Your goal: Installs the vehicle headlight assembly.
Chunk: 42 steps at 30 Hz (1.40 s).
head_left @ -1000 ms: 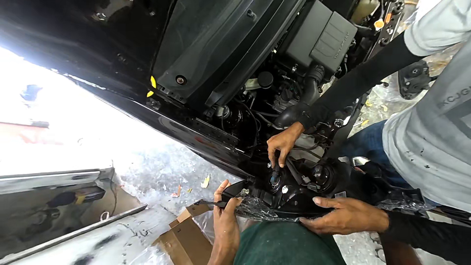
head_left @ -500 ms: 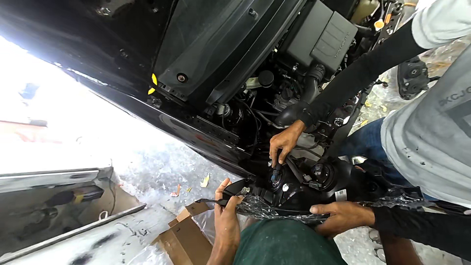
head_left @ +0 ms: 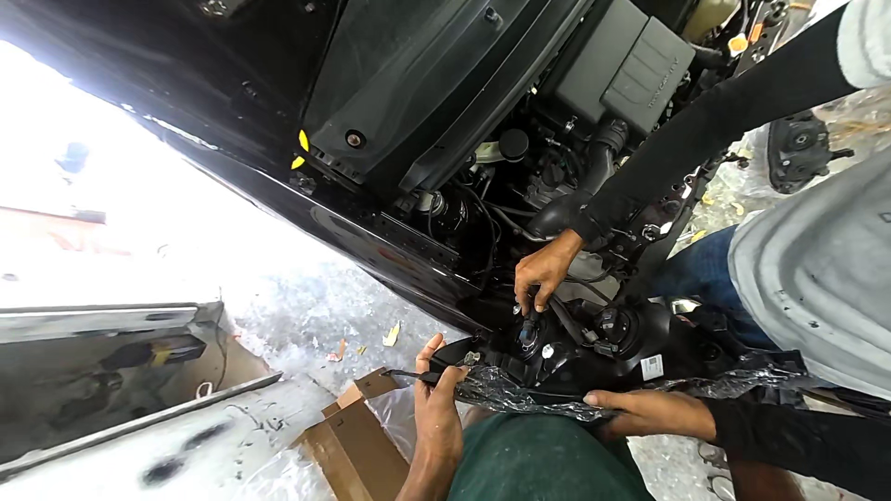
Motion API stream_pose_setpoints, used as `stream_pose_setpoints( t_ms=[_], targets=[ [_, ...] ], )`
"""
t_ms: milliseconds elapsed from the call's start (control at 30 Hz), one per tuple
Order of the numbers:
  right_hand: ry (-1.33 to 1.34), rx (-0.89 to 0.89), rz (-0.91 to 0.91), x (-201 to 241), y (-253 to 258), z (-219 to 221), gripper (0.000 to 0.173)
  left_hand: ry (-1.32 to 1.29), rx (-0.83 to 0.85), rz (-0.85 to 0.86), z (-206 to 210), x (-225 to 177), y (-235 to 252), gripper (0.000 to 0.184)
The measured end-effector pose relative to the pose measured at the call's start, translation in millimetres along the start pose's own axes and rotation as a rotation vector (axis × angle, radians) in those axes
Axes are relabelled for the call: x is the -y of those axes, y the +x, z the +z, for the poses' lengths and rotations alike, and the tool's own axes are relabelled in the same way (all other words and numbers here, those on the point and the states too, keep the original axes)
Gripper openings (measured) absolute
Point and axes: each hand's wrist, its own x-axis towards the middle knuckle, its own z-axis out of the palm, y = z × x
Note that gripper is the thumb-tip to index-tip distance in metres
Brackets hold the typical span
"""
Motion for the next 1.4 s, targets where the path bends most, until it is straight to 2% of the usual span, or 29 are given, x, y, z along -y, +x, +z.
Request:
stream_pose_setpoints(
  t_ms=[267,333,433,500,700,967,1400],
  targets=[
    [0.122,-0.061,0.048,3,-6,-1,0.043,-0.002,-0.024,0.034,0,-1,-6,0.067],
    [0.337,-0.075,0.080,-2,-7,7,0.045,-0.003,-0.021,0.038,1,-1,-7,0.066],
    [0.864,-0.010,0.177,-15,-1,15,0.061,-0.012,-0.018,0.028,2,2,-7,0.068],
    [0.967,0.042,0.215,-18,1,13,0.063,-0.014,-0.012,0.015,2,3,-7,0.068],
    [0.993,-0.035,0.150,-16,1,17,0.067,-0.017,-0.010,-0.004,3,7,-8,0.067],
    [1.100,-0.036,0.247,-19,-2,22,0.058,-0.007,-0.011,-0.007,6,7,-9,0.068],
    [1.221,-0.039,0.090,-29,-2,25,0.061,0.004,0.003,0.005,12,2,-7,0.066]
  ],
)
